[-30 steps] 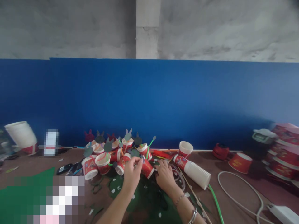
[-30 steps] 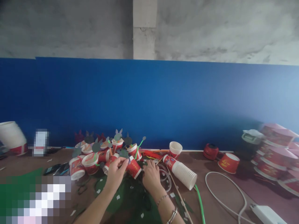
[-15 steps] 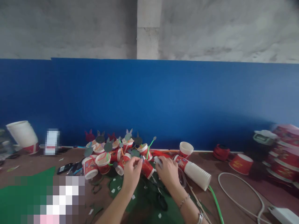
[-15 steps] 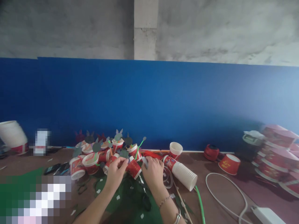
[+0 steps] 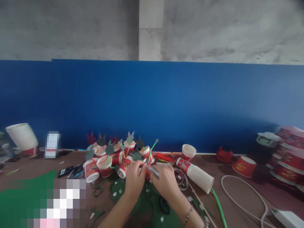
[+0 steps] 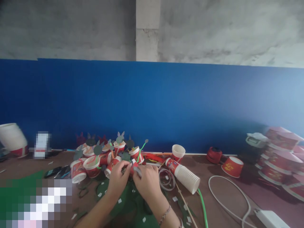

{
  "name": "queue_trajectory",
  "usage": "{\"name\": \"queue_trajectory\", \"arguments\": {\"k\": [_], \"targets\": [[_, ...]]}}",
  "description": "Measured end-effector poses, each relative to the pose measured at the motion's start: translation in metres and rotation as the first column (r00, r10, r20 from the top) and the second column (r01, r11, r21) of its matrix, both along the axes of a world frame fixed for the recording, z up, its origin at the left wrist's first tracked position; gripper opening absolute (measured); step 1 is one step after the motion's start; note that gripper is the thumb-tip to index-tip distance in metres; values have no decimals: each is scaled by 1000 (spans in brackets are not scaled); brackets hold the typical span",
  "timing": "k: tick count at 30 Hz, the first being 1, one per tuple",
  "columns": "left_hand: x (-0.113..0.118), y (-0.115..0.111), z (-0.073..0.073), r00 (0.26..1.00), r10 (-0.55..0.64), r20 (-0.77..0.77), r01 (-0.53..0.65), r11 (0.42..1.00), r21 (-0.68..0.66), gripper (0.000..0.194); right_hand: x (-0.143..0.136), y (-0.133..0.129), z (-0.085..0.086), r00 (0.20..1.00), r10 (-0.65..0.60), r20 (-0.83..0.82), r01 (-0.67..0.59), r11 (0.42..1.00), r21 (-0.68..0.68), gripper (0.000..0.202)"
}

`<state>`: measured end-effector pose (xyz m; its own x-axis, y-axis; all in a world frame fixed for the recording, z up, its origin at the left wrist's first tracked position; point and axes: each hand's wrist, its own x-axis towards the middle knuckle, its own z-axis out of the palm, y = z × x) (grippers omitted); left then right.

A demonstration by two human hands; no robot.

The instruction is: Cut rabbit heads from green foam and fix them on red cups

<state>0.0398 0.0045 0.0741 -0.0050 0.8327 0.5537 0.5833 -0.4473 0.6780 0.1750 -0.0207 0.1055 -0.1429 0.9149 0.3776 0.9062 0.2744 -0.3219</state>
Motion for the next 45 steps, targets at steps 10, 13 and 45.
{"name": "queue_trajectory", "arguments": {"k": [10, 13, 45], "targets": [[0, 4, -4, 1000, -14, 26, 15, 999, -49, 26, 18, 14, -8, 977, -202, 71, 207, 976, -71, 27], [0, 6, -6, 997, -49, 57, 55, 992, -116, 24, 31, 22, -18, 944, -294, 150, 315, 938, -141, 29], [2, 4, -9, 996, -93, -5, 91, 979, -183, 23, 34, 43, -33, 598, -72, -798, -40, 992, -119, 15]]}}
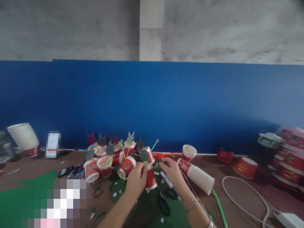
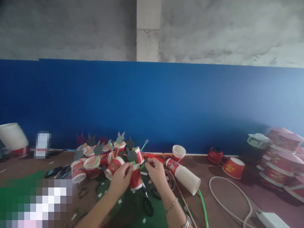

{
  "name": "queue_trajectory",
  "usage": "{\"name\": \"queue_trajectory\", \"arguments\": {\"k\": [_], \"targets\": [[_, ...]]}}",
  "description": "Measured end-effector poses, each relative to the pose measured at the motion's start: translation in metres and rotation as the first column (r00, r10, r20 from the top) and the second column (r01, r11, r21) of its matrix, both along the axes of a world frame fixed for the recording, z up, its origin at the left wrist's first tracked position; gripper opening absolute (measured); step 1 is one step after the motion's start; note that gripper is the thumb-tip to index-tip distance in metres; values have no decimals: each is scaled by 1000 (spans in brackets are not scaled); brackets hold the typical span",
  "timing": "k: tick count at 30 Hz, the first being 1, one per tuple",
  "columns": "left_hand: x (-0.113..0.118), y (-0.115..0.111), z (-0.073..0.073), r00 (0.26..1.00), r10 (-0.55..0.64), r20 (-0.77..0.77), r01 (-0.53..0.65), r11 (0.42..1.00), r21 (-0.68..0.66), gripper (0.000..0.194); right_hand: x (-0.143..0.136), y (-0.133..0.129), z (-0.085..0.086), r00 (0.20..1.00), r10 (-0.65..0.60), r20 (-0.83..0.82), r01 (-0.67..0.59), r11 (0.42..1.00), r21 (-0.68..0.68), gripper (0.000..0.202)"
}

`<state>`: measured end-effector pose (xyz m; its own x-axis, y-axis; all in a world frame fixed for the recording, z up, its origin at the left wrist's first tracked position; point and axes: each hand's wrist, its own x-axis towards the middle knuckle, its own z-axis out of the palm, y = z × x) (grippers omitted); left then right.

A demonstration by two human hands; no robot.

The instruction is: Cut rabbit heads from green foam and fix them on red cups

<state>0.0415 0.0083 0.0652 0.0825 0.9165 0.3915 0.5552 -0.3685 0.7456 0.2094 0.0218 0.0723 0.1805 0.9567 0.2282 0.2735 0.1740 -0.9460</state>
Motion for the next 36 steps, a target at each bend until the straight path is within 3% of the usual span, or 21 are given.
{"name": "queue_trajectory", "arguments": {"k": [3, 8, 14, 21, 36], "targets": [[3, -6, 5, 997, -50, -53, 53, 997, 54, 24, 7, -3, 11, 972, -112, -208, 124, 991, 43, 22], [9, -14, 8, 975, -75, -209, 97, 991, 94, 21, 18, -9, 27, 932, -233, -276, 270, 957, 102, 25], [15, -26, 15, 930, -222, -292, 257, 963, 86, 22, 22, -8, 30, 936, -71, -345, 67, 997, -24, 23], [14, -27, 14, 916, -284, -284, 312, 949, 55, 20, 27, -5, 26, 930, 1, -369, -41, 994, -100, 21], [15, -25, 13, 915, -294, -276, 320, 946, 53, 16, 23, -8, 30, 930, 40, -365, -75, 994, -83, 18]]}}
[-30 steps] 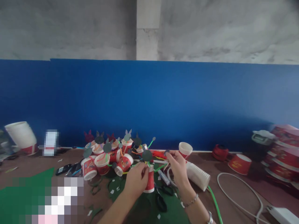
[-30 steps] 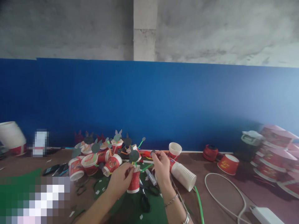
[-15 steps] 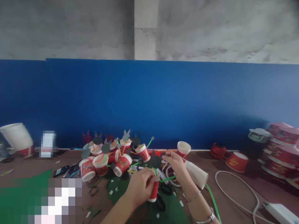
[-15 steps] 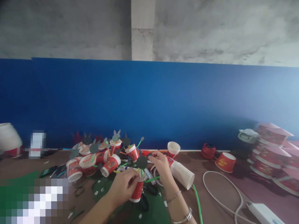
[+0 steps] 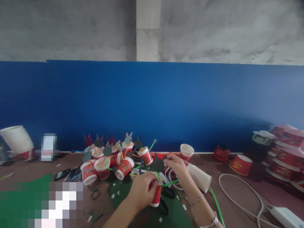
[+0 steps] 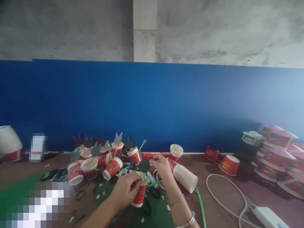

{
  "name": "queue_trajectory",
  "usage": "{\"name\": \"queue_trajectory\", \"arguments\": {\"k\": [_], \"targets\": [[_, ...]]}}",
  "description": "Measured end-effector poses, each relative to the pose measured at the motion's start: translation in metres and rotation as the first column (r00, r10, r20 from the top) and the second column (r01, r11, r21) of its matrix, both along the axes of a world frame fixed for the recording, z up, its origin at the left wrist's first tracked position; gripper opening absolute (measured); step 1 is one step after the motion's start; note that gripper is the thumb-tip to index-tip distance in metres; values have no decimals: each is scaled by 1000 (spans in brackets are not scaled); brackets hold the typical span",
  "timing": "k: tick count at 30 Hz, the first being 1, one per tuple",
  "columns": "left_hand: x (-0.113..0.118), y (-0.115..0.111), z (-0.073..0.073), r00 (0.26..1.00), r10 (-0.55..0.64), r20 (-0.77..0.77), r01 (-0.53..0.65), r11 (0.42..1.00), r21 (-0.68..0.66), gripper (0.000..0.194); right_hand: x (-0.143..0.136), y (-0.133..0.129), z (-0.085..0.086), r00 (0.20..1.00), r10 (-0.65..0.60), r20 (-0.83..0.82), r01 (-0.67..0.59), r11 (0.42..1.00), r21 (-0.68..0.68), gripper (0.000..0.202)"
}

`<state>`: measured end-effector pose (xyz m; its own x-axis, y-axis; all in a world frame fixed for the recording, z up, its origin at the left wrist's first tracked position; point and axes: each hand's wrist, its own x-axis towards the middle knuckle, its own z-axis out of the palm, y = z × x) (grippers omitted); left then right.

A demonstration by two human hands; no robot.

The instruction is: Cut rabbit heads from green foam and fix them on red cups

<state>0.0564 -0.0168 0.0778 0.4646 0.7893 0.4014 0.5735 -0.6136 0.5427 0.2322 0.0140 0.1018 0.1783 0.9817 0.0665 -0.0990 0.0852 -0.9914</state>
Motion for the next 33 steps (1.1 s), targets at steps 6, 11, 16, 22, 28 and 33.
{"name": "queue_trajectory", "arguments": {"k": [6, 11, 16, 22, 28, 33], "targets": [[-1, 0, 1, 1000, 0, 4, 0, 1000, -2, 16, 1, 1, -1, 999, 39, 4, -39, 999, 6, 20], [0, -1, 2, 1000, -14, 4, 14, 1000, -6, 16, 3, 5, -6, 993, 95, 69, -98, 995, 29, 25], [0, -3, 2, 1000, -22, -19, 22, 1000, 16, 16, 5, 6, -9, 976, 43, 212, -64, 994, 92, 25], [1, -3, 0, 999, -35, -29, 36, 999, 30, 14, 5, 6, -9, 939, -8, 344, -62, 980, 191, 22], [0, -1, 0, 1000, -7, -14, 7, 1000, 25, 16, 6, 6, -8, 958, 52, 283, -79, 993, 84, 31], [0, 0, 1, 1000, 31, 5, -31, 999, 22, 18, 7, 0, -2, 970, 168, 175, -177, 984, 33, 45]]}}
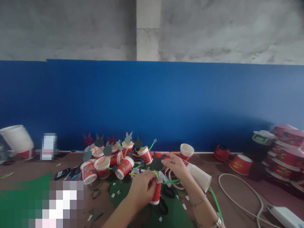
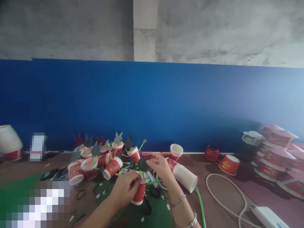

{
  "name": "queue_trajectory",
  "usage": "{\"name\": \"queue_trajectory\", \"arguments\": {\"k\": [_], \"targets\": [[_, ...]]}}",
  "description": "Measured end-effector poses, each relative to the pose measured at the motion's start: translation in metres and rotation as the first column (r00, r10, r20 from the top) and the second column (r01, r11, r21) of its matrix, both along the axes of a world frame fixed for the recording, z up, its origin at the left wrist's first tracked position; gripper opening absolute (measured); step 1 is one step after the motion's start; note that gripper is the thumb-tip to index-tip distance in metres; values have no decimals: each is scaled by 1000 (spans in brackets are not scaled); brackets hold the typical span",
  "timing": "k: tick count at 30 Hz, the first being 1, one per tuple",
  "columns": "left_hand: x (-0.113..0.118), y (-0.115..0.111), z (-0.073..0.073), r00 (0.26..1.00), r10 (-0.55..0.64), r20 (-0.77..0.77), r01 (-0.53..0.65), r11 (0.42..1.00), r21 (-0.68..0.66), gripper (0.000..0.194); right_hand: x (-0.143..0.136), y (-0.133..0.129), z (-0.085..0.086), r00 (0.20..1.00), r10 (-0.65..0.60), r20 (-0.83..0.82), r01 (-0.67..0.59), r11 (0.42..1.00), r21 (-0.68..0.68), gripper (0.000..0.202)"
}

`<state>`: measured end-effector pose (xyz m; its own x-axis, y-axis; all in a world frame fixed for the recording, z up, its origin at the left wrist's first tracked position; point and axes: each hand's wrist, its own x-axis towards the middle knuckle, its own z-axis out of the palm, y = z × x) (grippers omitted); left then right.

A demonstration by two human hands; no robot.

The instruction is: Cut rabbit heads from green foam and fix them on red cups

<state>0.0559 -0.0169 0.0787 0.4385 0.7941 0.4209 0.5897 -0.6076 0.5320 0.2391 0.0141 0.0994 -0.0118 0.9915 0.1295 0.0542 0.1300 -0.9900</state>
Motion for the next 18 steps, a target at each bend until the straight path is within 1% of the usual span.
{"name": "queue_trajectory", "arguments": {"k": [3, 7, 11, 15, 18], "targets": [[0, 0, 2, 1000, 14, 10, -14, 1000, 4, 20, 0, -1, 1, 1000, 12, -26, -12, 1000, -6, 44], [-1, 0, 4, 999, 41, 35, -41, 999, -3, 21, 3, 5, -3, 998, -57, -30, 56, 998, -29, 39], [-3, 1, 5, 994, 86, 71, -85, 996, -12, 22, 3, 6, -3, 995, -99, -24, 99, 995, -17, 39], [-4, 2, 6, 991, 100, 85, -101, 995, 5, 22, -1, 2, 1, 999, -48, -9, 47, 999, -24, 39], [-4, 2, 5, 996, 67, 54, -68, 997, 28, 20, -5, 0, 2, 997, -16, 71, 17, 1000, -13, 34]]}}
